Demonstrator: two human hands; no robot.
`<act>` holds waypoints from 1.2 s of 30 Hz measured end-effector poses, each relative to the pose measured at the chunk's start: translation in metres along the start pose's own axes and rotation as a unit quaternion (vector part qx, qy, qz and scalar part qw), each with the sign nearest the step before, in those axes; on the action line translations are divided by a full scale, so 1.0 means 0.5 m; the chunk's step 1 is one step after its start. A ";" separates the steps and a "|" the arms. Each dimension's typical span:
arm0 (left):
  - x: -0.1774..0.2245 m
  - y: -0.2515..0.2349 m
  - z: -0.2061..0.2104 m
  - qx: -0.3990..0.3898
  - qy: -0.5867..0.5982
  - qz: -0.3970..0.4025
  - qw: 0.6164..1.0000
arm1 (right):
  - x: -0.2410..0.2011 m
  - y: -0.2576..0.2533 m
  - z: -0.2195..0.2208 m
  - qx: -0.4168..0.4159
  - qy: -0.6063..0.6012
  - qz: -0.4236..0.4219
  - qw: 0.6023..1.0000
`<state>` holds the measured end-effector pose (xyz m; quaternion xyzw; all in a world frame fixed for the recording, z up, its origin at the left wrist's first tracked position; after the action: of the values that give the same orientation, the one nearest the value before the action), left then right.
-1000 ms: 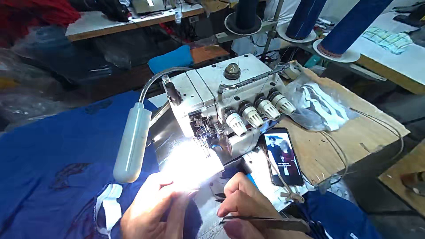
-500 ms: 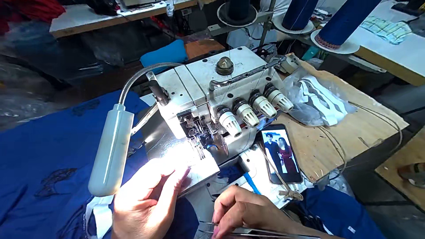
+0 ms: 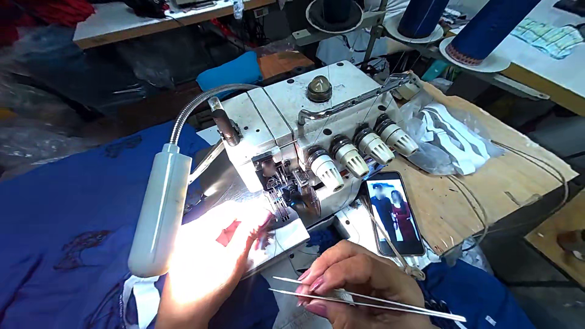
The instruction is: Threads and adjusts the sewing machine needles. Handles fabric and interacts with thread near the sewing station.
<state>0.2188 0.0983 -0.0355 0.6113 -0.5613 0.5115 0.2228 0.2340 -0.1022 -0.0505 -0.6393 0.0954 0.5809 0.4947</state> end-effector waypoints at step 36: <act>-0.035 0.011 0.023 0.039 0.303 -0.198 0.932 | 0.028 -0.028 -0.016 0.087 0.157 -0.123 0.976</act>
<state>0.2206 0.0948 -0.0569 0.5346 -0.3145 0.6391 0.4548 0.2531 -0.0949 -0.0561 -0.6840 0.1430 0.3972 0.5949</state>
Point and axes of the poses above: each hand's wrist, its own y-axis away from the middle knuckle, its own z-axis out of the palm, x = y × z, the point moved 6 cm from there along -y, towards the middle knuckle, and after that the axes turned 3 degrees about y, right-handed, at the moved point
